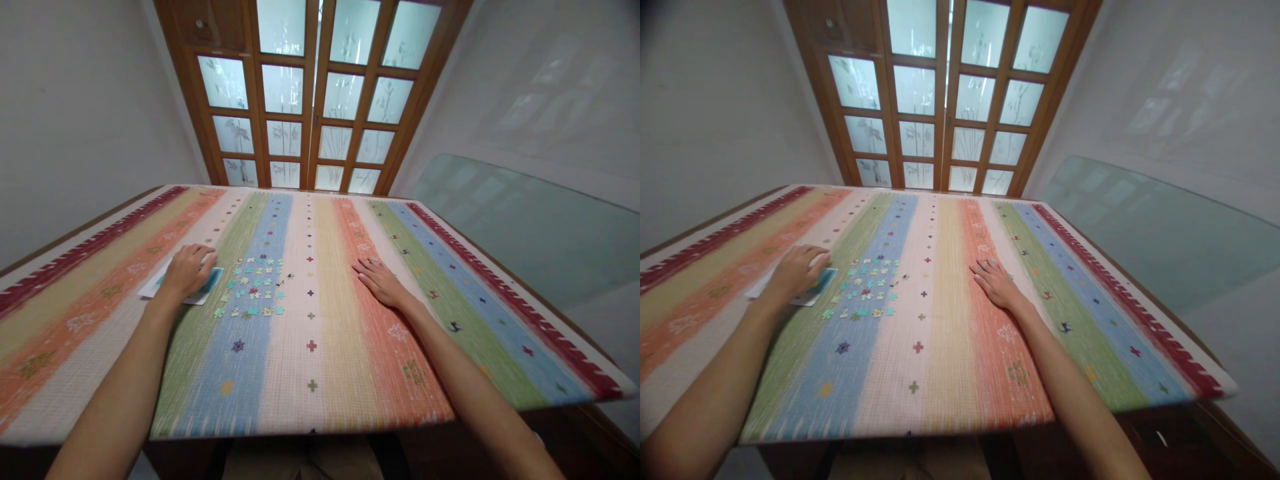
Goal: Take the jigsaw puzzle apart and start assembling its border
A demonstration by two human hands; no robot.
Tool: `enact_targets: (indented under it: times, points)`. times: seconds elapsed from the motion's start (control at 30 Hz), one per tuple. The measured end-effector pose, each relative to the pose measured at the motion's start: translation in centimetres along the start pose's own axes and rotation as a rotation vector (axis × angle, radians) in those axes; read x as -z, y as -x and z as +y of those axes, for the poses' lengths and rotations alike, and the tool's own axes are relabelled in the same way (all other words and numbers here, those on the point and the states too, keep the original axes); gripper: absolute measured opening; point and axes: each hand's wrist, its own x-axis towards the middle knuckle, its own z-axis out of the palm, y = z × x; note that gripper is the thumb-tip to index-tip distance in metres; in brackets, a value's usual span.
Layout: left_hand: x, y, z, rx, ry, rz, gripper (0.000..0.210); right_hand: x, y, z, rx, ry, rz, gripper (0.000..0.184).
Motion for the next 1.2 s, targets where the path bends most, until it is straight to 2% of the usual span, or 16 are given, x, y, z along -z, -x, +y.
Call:
enact_targets:
  times: [0.07, 0.17, 0.27, 0.3, 0.37, 0.43, 0.53, 0.63, 0.83, 1.0, 1.1, 1.2]
  points:
    - [0.2, -0.1, 0.4, -0.003, -0.006, 0.037, 0.040, 0.2, 0.0, 0.0, -0.002, 0.001, 0.088, 0.052]
    - [0.6, -0.2, 0.9, -0.004, -0.010, 0.081, 0.042, 1.2, 0.2, 0.5, -0.016, -0.024, 0.292, 0.048]
    - [1.0, -0.4, 1.2, -0.009, 0.003, 0.120, 0.040, 2.9, 1.0, 2.0, -0.090, -0.134, 0.508, 0.045]
    - [1.1, -0.4, 1.2, -0.013, 0.009, 0.135, 0.040, 3.5, 1.4, 2.7, -0.098, -0.164, 0.537, 0.044]
    - [1.1, -0.4, 1.2, -0.024, 0.017, 0.157, 0.038, 4.3, 2.4, 4.0, -0.067, -0.196, 0.508, 0.047]
    - [1.1, -0.3, 1.2, -0.042, 0.024, 0.165, 0.037, 4.6, 3.4, 5.2, -0.059, -0.208, 0.406, 0.059]
    - [1.0, -0.1, 1.3, -0.080, 0.047, 0.161, 0.034, 4.1, 4.4, 6.2, -0.087, -0.243, 0.225, 0.075]
    - [1.1, -0.1, 1.4, -0.109, 0.078, 0.146, 0.031, 3.4, 4.5, 6.7, -0.102, -0.293, 0.169, 0.077]
    - [1.4, 0.0, 1.7, -0.122, 0.078, 0.188, 0.030, 3.1, 3.9, 6.3, -0.145, -0.322, 0.288, 0.066]
    - [1.3, 0.2, 2.6, -0.142, 0.113, 0.237, 0.027, 3.8, 3.2, 3.9, -0.109, -0.297, 0.486, 0.035]
    - [0.9, 0.5, 4.3, -0.193, 0.164, 0.241, 0.025, 4.1, 2.5, 1.7, -0.052, -0.272, 0.563, 0.028]
    - [0.2, 1.1, 7.6, -0.282, 0.254, 0.221, 0.023, 4.2, 1.9, -0.6, 0.011, -0.288, 0.579, 0.024]
